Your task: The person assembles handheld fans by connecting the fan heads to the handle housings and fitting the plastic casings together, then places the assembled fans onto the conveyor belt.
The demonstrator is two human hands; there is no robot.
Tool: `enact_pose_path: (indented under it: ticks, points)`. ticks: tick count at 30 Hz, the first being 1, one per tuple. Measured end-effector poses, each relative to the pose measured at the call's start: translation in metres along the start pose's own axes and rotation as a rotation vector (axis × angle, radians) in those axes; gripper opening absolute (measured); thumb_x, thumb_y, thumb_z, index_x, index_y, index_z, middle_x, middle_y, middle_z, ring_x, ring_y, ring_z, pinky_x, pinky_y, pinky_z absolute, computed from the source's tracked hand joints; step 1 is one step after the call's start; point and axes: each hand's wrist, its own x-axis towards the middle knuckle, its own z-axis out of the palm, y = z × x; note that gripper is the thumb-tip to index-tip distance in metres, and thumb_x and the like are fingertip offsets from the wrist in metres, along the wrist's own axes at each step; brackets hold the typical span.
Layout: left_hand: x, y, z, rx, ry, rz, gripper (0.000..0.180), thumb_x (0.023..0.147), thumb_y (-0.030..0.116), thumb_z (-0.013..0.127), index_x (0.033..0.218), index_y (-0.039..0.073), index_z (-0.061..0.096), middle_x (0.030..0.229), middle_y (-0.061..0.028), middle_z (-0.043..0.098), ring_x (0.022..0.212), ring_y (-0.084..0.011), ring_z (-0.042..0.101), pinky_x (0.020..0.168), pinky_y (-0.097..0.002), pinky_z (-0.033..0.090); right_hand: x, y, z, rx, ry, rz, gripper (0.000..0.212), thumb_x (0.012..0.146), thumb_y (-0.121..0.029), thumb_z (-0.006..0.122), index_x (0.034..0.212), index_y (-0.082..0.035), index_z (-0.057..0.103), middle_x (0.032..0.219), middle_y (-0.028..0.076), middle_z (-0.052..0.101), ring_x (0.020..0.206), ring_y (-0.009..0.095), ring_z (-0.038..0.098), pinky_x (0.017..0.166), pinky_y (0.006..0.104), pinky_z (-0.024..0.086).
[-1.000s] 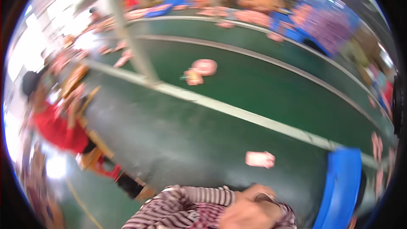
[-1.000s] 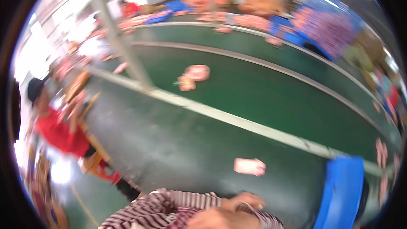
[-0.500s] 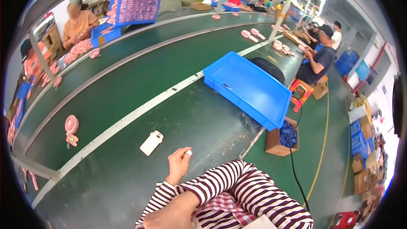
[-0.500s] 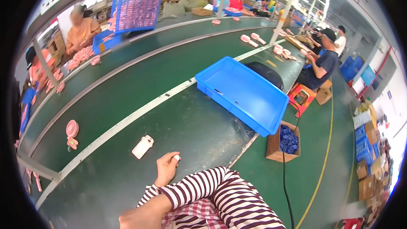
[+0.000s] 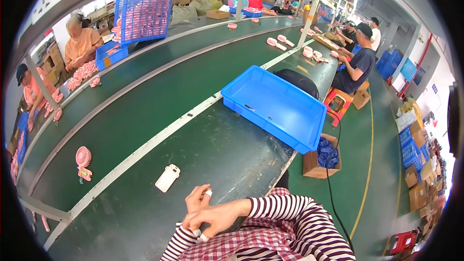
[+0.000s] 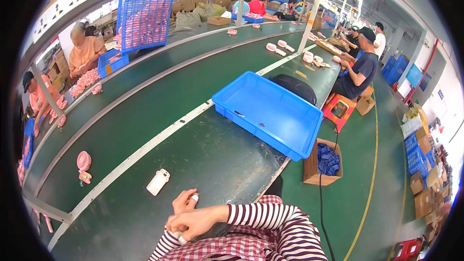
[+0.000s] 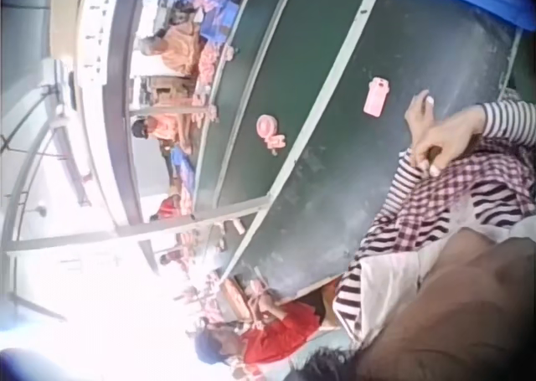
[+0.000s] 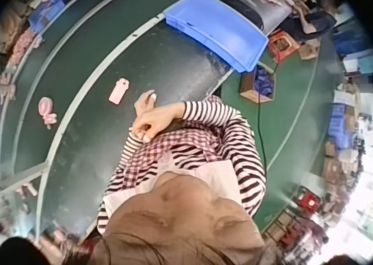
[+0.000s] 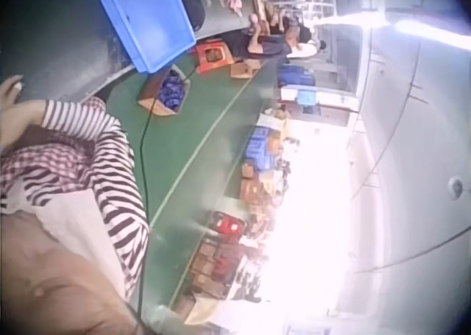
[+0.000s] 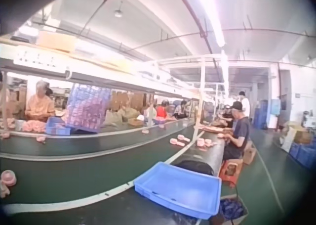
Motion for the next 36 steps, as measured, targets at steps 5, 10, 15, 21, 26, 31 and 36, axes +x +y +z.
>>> enact_pose_path:
  ticks: [5,10,15,21,26,31,36]
  points:
    - [-0.012,0.032,-0.001,0.373,-0.007,0.137,0.03,0.075,0.005,0.058,0.104,0.0,0.058,0.113,-0.0184,0.052,0.106,-0.0348,0.049,0.09,-0.0396,0.04,-0.07,0.025,-0.054,-0.603,0.382,0.064,0.027,0.071,-0.014,0.062,0.094,-0.001,0.056,0.105,0.016,0.05,0.099,0.028,0.049,0.081,0.037,0.041]
    - [-0.042,0.032,0.002,0.935,0.051,0.082,0.04,0.088,0.025,0.041,0.117,-0.002,0.049,0.124,-0.0222,0.044,0.118,-0.0382,0.039,0.099,-0.0439,0.03,-0.167,0.052,-0.095,-1.031,0.645,0.138,0.042,0.073,-0.019,0.064,0.108,0.0,0.052,0.115,0.016,0.048,0.109,0.03,0.045,0.087,0.0403,0.039]
    - [-0.035,0.045,0.033,1.074,0.116,-0.077,0.048,0.094,0.032,0.035,0.125,-0.004,0.041,0.129,-0.0237,0.039,0.121,-0.0394,0.034,0.103,-0.0436,0.026,-0.223,0.085,-0.105,-1.139,0.605,0.224,0.053,0.078,-0.031,0.058,0.118,0.001,0.045,0.128,0.02,0.039,0.121,0.032,0.036,0.099,0.0476,0.029]
    - [-0.023,0.059,0.046,1.126,0.13,-0.05,0.054,0.093,0.038,0.036,0.12,-0.008,0.044,0.125,-0.0266,0.041,0.116,-0.0413,0.039,0.1,-0.0449,0.03,-0.226,0.079,-0.111,-1.068,0.583,0.24,0.056,0.082,-0.036,0.054,0.122,0.002,0.043,0.132,0.021,0.036,0.126,0.034,0.03,0.101,0.049,0.025]
    - [-0.014,0.081,0.056,1.108,0.11,-0.121,0.056,0.093,0.04,0.034,0.122,-0.007,0.041,0.128,-0.027,0.038,0.117,-0.0412,0.037,0.101,-0.0454,0.028,-0.226,0.074,-0.115,-0.966,0.52,0.309,0.053,0.085,-0.032,0.052,0.126,0.0,0.04,0.137,0.022,0.028,0.128,0.035,0.027,0.102,0.0502,0.024]
    - [-0.019,0.068,0.042,1.122,0.063,-0.15,0.056,0.093,0.039,0.032,0.126,-0.006,0.036,0.132,-0.0257,0.033,0.121,-0.0396,0.033,0.103,-0.0443,0.025,-0.233,-0.013,-0.132,-0.073,0.366,0.191,0.04,0.085,-0.024,0.056,0.118,0.0,0.05,0.118,0.019,0.051,0.109,0.028,0.05,0.09,0.0394,0.041]
    - [-0.017,0.074,0.043,1.118,0.097,-0.236,0.056,0.092,0.038,0.033,0.127,-0.006,0.035,0.133,-0.0252,0.033,0.123,-0.0395,0.031,0.104,-0.0441,0.022,-0.342,-0.09,-0.311,-0.153,1.186,0.146,0.021,0.078,-0.01,0.064,0.097,-0.001,0.061,0.084,0.007,0.064,0.075,0.016,0.06,0.069,0.0292,0.049]
